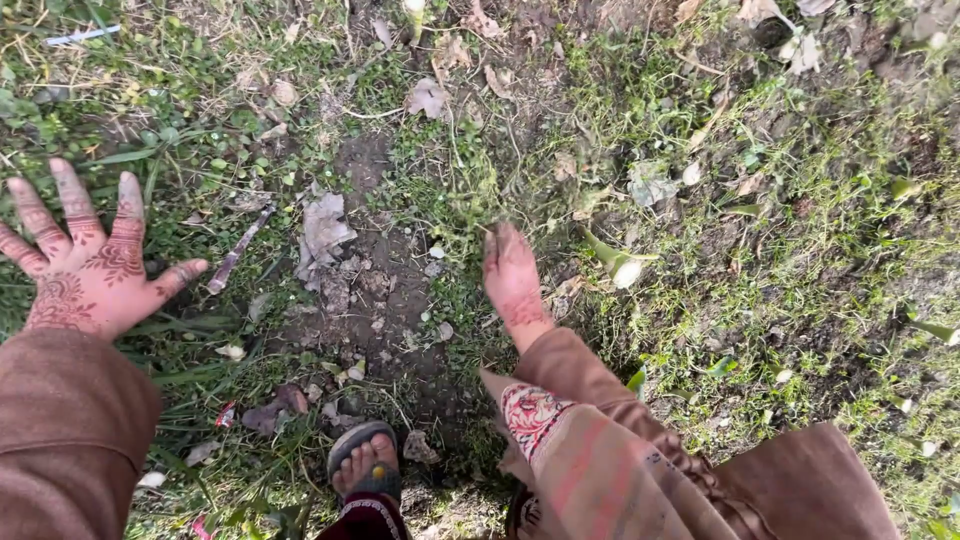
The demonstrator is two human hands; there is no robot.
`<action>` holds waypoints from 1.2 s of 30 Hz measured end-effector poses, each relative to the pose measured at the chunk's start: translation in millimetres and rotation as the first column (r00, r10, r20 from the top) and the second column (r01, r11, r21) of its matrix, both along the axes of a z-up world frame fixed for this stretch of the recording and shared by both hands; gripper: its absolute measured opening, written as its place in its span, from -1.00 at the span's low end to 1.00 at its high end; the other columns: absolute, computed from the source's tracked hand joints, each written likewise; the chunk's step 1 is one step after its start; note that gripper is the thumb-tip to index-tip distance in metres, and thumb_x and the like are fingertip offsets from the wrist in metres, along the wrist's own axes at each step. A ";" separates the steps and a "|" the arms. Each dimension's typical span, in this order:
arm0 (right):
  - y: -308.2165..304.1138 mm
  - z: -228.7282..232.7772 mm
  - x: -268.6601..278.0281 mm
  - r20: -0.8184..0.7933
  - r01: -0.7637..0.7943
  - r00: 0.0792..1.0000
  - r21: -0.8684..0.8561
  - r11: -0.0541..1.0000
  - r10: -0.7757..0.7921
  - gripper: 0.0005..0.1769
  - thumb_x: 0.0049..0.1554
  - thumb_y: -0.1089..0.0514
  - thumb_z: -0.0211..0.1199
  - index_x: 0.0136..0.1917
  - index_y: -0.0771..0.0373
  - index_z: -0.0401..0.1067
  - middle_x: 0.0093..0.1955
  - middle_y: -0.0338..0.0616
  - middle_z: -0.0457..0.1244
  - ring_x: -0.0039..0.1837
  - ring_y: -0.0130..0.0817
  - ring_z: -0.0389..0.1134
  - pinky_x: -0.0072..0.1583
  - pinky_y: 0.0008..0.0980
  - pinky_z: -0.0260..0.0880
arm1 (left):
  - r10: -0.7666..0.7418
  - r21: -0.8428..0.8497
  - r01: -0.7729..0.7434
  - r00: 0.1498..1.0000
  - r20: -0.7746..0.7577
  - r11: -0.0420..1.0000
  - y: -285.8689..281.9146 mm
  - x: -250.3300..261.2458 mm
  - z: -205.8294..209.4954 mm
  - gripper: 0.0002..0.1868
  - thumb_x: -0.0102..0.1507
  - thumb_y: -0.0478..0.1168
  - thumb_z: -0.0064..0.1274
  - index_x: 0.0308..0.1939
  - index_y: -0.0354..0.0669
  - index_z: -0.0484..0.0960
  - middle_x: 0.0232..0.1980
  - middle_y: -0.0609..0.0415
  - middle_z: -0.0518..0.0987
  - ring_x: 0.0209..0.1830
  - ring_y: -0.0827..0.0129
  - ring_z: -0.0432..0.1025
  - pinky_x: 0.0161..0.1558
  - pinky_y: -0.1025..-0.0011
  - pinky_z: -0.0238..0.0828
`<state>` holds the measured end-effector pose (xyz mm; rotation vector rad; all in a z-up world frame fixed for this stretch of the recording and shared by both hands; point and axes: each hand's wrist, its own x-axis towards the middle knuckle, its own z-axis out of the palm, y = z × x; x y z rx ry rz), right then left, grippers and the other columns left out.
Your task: Pulling weeds and harvesting small root vegetables from a garden bed by hand.
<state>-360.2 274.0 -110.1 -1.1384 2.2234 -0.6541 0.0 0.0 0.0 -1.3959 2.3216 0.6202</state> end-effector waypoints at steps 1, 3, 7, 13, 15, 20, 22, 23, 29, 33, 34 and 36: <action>-7.4 11.9 -1.6 -0.003 0.001 1.000 -0.001 1.000 -0.001 -0.76 0.25 0.51 -0.11 0.01 0.35 0.36 -0.19 -0.14 0.29 -0.29 -0.38 0.34 -0.25 -0.54 0.59 | -0.001 -0.001 0.001 1.000 -0.003 1.000 -0.3 -0.2 -4.9 0.25 -0.04 0.65 -0.49 0.66 0.38 -0.33 0.64 -0.15 -0.62 0.59 -0.21 -0.76 0.44 -0.52 -0.75; -21.2 35.0 -1.9 -0.097 -0.032 0.994 0.263 0.964 0.060 0.00 0.20 -0.47 -0.06 0.60 0.21 -0.17 0.54 0.32 -0.14 0.54 0.30 -0.08 0.47 0.37 -0.08 | 0.004 -0.016 -0.004 1.000 -0.006 1.000 0.4 2.0 -14.4 0.38 -0.15 0.74 -0.51 0.70 0.33 -0.26 0.64 -0.15 -0.64 0.56 -0.24 -0.78 0.42 -0.61 -0.74; -18.8 -10.0 -16.2 -0.441 -0.347 0.786 0.265 0.900 0.433 0.26 0.21 -0.71 -0.05 0.71 0.06 -0.54 0.72 0.04 -0.67 0.67 -0.05 -0.83 0.58 0.15 -0.85 | -0.013 -0.032 0.013 1.000 0.026 0.999 -1.6 8.4 -30.2 0.47 -0.17 0.80 -0.49 0.70 0.16 -0.18 0.64 -0.25 -0.63 0.54 -0.35 -0.78 0.34 -0.67 -0.74; -6.7 -19.1 16.3 -0.096 -0.251 0.942 0.436 0.864 0.322 -0.39 0.27 0.30 -0.16 0.58 0.39 -0.01 0.56 0.36 -0.03 0.59 0.23 -0.03 0.55 0.01 -0.02 | -0.010 -0.001 0.010 1.000 -0.022 1.000 -2.6 5.0 -24.8 0.46 -0.19 0.79 -0.54 0.73 0.34 -0.30 0.63 -0.13 -0.66 0.55 -0.32 -0.78 0.40 -0.66 -0.78; -22.6 20.6 29.7 0.629 0.430 0.173 0.645 0.632 -0.758 -0.79 0.42 0.17 -0.03 -0.06 0.08 0.36 -0.18 -0.26 0.26 -0.28 -0.58 0.31 -0.34 -0.72 0.34 | 0.033 0.011 -0.034 0.993 0.112 0.999 -6.9 13.6 -46.0 0.52 -0.27 0.86 -0.49 0.70 0.41 -0.32 0.63 -0.03 -0.79 0.54 -0.16 -0.92 0.35 -0.57 -0.88; -11.3 39.6 45.3 0.628 0.265 0.612 0.410 0.873 -0.481 -0.83 0.37 0.22 -0.05 0.15 0.23 0.33 -0.26 -0.24 0.29 -0.45 -0.59 0.24 -0.50 -0.68 0.28 | 0.040 0.019 -0.042 0.994 0.097 0.999 -5.0 8.7 -43.3 0.51 -0.30 0.84 -0.46 0.69 0.51 -0.35 0.63 0.03 -0.80 0.55 -0.17 -0.91 0.38 -0.55 -0.90; -44.8 72.9 21.4 0.327 -0.034 0.939 0.393 0.919 -0.105 -0.81 0.34 0.36 -0.09 0.19 0.26 0.27 -0.24 -0.23 0.30 -0.46 -0.54 0.26 -0.52 -0.63 0.32 | 0.044 0.002 -0.045 0.987 0.157 0.999 -8.8 7.2 -41.3 0.52 -0.30 0.84 -0.40 0.70 0.52 -0.35 0.64 0.08 -0.87 0.54 -0.13 -0.97 0.37 -0.51 -0.95; -56.8 72.4 9.4 0.180 -0.032 0.984 0.253 0.967 -0.014 -0.82 0.36 0.22 -0.09 0.17 0.27 0.29 -0.18 -0.19 0.28 -0.41 -0.48 0.29 -0.46 -0.56 0.41 | 0.035 0.010 -0.037 0.994 0.105 0.999 -6.4 2.4 -31.3 0.49 -0.30 0.82 -0.46 0.69 0.56 -0.38 0.63 0.05 -0.81 0.56 -0.20 -0.89 0.39 -0.57 -0.87; -152.6 77.9 26.0 0.122 -0.334 0.941 0.494 0.803 0.316 -0.21 0.29 -0.24 -0.07 0.63 0.00 -0.25 0.63 0.23 -0.23 0.59 0.31 -0.11 0.29 0.18 0.32 | 0.013 0.013 -0.014 0.996 0.083 1.000 -7.2 5.9 -41.2 0.48 -0.28 0.84 -0.49 0.67 0.51 -0.38 0.61 -0.07 -0.75 0.53 -0.31 -0.84 0.37 -0.61 -0.83; -170.0 116.6 31.5 0.402 -0.160 0.908 0.596 0.787 -0.121 0.02 0.12 -0.51 -0.47 0.63 0.12 -0.08 0.63 0.08 -0.08 0.64 0.03 -0.10 0.58 -0.07 -0.17 | 0.009 0.029 -0.011 0.997 0.081 1.000 -8.2 2.8 -33.7 0.44 -0.26 0.81 -0.49 0.64 0.49 -0.41 0.61 -0.09 -0.72 0.51 -0.33 -0.83 0.34 -0.63 -0.80; -168.0 120.8 25.4 0.400 -0.161 0.909 0.596 0.786 -0.117 0.02 0.12 -0.51 -0.47 0.63 0.12 -0.08 0.63 0.08 -0.08 0.64 0.03 -0.10 0.58 -0.07 -0.17 | 0.012 0.028 -0.014 0.997 0.079 0.999 -7.8 4.5 -35.8 0.44 -0.26 0.81 -0.49 0.64 0.49 -0.41 0.61 -0.09 -0.72 0.51 -0.33 -0.83 0.34 -0.63 -0.80; -164.3 128.6 12.9 0.437 -0.187 0.890 0.606 0.773 -0.127 -0.28 0.30 -0.25 -0.36 0.57 0.12 0.10 0.63 -0.05 -0.03 0.61 -0.17 0.02 0.58 -0.27 -0.09 | 0.012 0.022 -0.014 0.993 0.114 1.000 -8.2 6.9 -41.0 0.44 -0.26 0.80 -0.44 0.64 0.50 -0.40 0.62 -0.06 -0.74 0.51 -0.30 -0.85 0.33 -0.62 -0.81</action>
